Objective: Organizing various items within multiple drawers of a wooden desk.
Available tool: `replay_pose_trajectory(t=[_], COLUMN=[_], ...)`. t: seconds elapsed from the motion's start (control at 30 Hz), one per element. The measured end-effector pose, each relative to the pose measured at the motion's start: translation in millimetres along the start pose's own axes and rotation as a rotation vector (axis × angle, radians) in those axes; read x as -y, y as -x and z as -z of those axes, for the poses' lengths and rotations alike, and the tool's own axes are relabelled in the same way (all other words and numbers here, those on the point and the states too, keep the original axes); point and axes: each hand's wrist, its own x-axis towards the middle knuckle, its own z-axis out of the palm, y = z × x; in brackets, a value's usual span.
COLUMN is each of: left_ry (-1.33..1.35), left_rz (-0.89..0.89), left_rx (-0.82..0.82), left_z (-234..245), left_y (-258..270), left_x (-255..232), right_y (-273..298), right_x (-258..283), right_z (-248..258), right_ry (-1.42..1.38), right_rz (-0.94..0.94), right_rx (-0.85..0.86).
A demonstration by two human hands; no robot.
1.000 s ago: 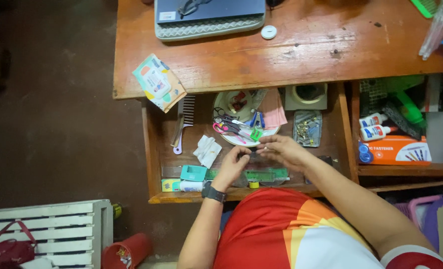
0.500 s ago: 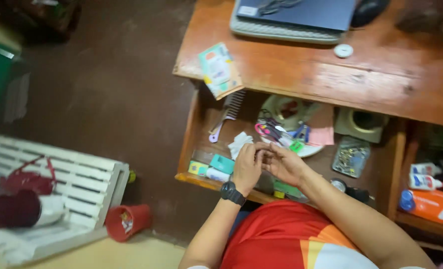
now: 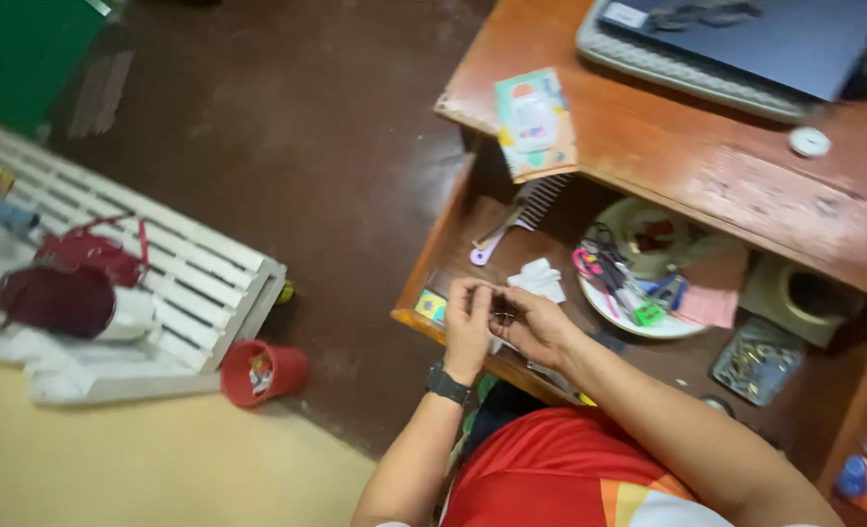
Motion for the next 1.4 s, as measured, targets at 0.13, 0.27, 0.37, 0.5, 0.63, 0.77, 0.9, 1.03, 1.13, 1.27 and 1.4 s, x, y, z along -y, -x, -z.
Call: replay_pose_trajectory(t=[0.13, 0.27, 0.37, 0.5, 0.63, 0.77, 0.9, 1.03, 1.13, 1.27, 1.4], left_ry=[0.236, 0.518, 0.709, 0.760, 0.529, 0.068, -0.626, -0.665, -0.568, -0.712, -1.079], left_rz=[-0.054, 0.040, 0.044, -0.090, -0.152, -0.293, -0.174, -0.198, -0.133, -0.386, -0.228], left_rx=[-0.211, -0.543, -0.687, -0.776, -1.153, -1.299, -1.028, -0.626, -0.282, 0.389, 0.864], left_z=[62.9, 144.8, 243.2, 392.7, 490.9, 497.8, 335.8, 177.4, 81.8, 3.2, -40.6], left_y=[-5.5, -4.6, -4.0, 3.2, 16.9, 3.1, -16.5, -29.1, -25.7, -9.5, 1.9], left_x=[15.5, 37.4, 78.8, 83.2, 0.7, -13.7, -61.8, -54.0, -33.0, -18.0, -16.0], right_y=[-12.5, -21.9, -12.4, -12.9, -17.7, -11.2, -7.9, 8.4, 30.9, 66.1, 105.1], right_x=[-22.4, -54.5, -58.7, -62.4, -59.8, -45.0, -30.7, 0.3, 27.9, 56.6, 76.4], right_z=[-34.4, -46.7, -74.6, -76.1, -65.4, -69.0, -53.2, -26.4, -5.9, 35.3, 64.9], right_ry=[0.229, 0.454, 0.537, 0.553, 0.515, 0.487, 0.397, 0.264, 0.325, 0.233, 0.254], right_rz=[-0.130, -0.262, -0.364, -0.364, -0.355, -0.313, -0.200, -0.146, -0.033, 0.086, 0.210], right_rx=[0.107, 0.237, 0.202, 0.146, 0.172, 0.101, 0.134, 0.203, 0.113, 0.033, -0.169])
